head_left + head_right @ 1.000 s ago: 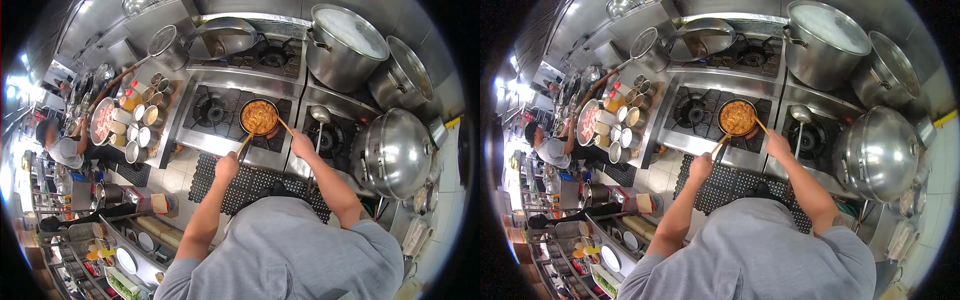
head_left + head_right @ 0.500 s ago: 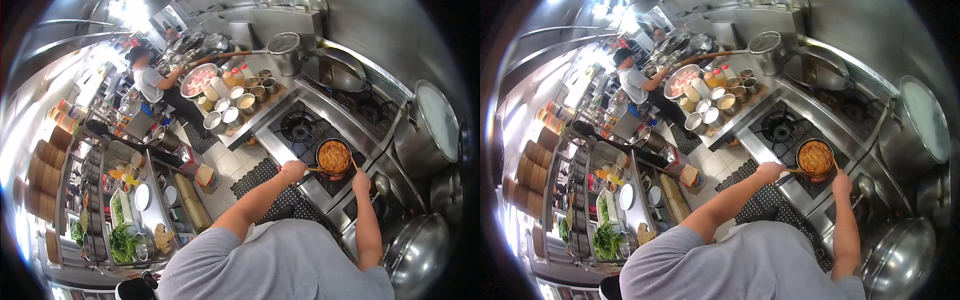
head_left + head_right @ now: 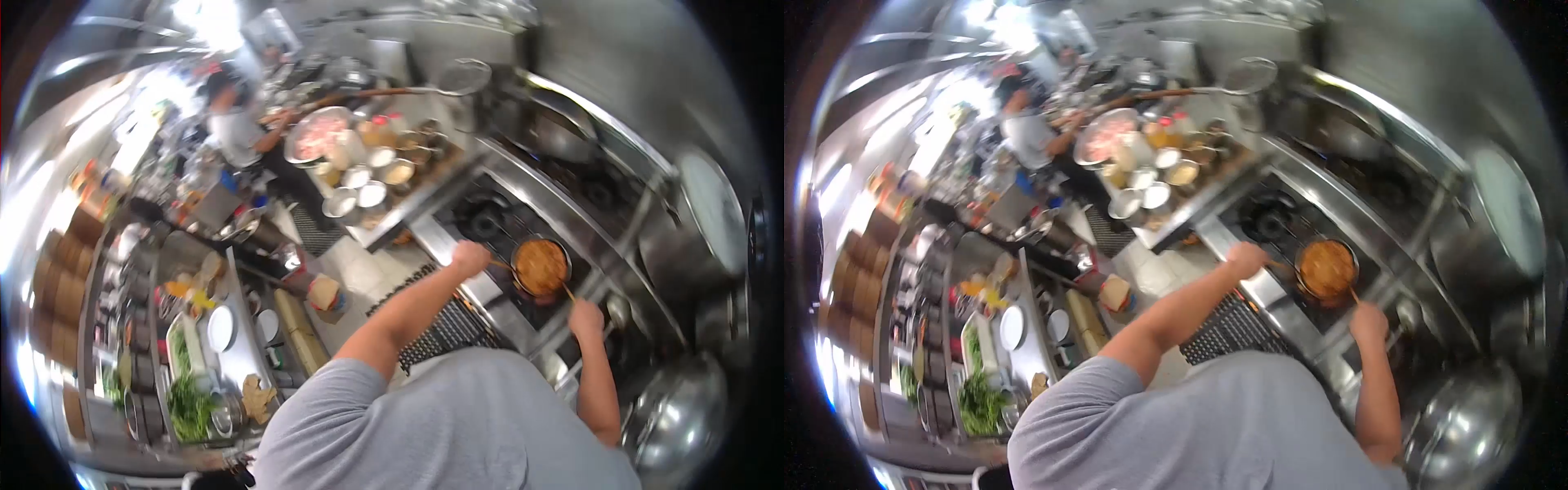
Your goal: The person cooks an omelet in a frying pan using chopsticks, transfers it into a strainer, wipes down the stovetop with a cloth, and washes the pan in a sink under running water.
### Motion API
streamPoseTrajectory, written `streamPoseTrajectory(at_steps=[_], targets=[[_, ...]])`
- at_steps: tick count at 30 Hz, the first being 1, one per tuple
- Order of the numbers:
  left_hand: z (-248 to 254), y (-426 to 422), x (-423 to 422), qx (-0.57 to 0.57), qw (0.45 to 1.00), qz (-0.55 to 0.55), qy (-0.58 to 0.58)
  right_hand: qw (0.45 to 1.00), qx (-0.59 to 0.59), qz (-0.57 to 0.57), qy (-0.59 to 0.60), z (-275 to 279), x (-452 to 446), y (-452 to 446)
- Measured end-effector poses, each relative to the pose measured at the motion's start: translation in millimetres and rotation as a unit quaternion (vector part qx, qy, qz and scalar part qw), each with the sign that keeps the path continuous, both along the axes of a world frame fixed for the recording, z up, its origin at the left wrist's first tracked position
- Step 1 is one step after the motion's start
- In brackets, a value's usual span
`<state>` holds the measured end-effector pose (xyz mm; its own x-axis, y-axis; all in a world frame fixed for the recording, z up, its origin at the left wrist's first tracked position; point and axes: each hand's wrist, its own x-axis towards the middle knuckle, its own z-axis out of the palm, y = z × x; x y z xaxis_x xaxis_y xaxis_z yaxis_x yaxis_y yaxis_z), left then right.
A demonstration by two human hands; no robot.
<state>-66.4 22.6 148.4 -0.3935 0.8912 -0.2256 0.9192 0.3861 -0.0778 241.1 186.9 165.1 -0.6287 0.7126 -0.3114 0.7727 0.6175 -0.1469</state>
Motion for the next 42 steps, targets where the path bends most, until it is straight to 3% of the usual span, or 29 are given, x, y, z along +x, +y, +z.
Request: streamPoseTrajectory(at_steps=[2, 3, 4, 7, 12, 16, 17, 18, 20, 24, 29, 34, 39, 41, 42], targets=[[-14, -2, -13, 0.033, 0.999, 0.019, -0.027, 1.0, 0.004, 0.021, -0.018, 25, 1, -4], [26, -5, -2, -0.001, 0.996, 0.03, -0.081, 1.0, -0.001, -0.016, -0.009, 31, 1, -5], [8, -4, -7, 0.023, 0.998, 0.026, -0.045, 0.999, 0.026, 0.021, 0.021, 38, 4, -2], [28, -10, 22, 0.074, 0.994, 0.04, -0.069, 0.996, 0.054, 0.0, 0.068, 40, 1, 12], [-20, 12, 68, 0.082, 0.98, -0.006, -0.18, 0.993, 0.055, -0.03, 0.095, 4, -30, 29], [-65, 21, 82, 0.041, 0.983, -0.034, -0.177, 0.991, 0.076, -0.005, 0.114, -34, -45, 40], [-18, 14, 90, 0.009, 0.99, -0.032, -0.134, 0.991, 0.063, -0.004, 0.121, -34, -47, 39], [-2, 8, 92, 0.006, 0.987, -0.018, -0.16, 0.993, 0.061, -0.014, 0.105, -41, -47, 41], [5, 2, 87, 0.018, 0.986, -0.017, -0.164, 0.994, 0.085, 0.012, 0.065, -56, -43, 49], [-19, 2, 71, -0.031, 0.988, -0.033, -0.148, 0.996, 0.083, -0.007, 0.034, -32, -42, 35], [7, -13, 54, -0.036, 0.992, -0.03, -0.113, 0.998, 0.057, -0.024, -0.025, -17, -26, 19], [18, -14, 33, -0.026, 0.996, -0.039, -0.079, 0.998, 0.068, -0.009, -0.017, 8, -16, 0], [17, -11, 53, 0.079, 0.992, -0.027, -0.095, 0.997, 0.072, -0.027, 0.022, 50, -21, -9], [49, -14, 73, 0.073, 0.989, -0.019, -0.13, 0.996, 0.074, -0.007, 0.052, 37, -30, 1], [38, -11, 76, 0.08, 0.988, -0.015, -0.133, 0.995, 0.074, 0.005, 0.065, 27, -34, 6]])
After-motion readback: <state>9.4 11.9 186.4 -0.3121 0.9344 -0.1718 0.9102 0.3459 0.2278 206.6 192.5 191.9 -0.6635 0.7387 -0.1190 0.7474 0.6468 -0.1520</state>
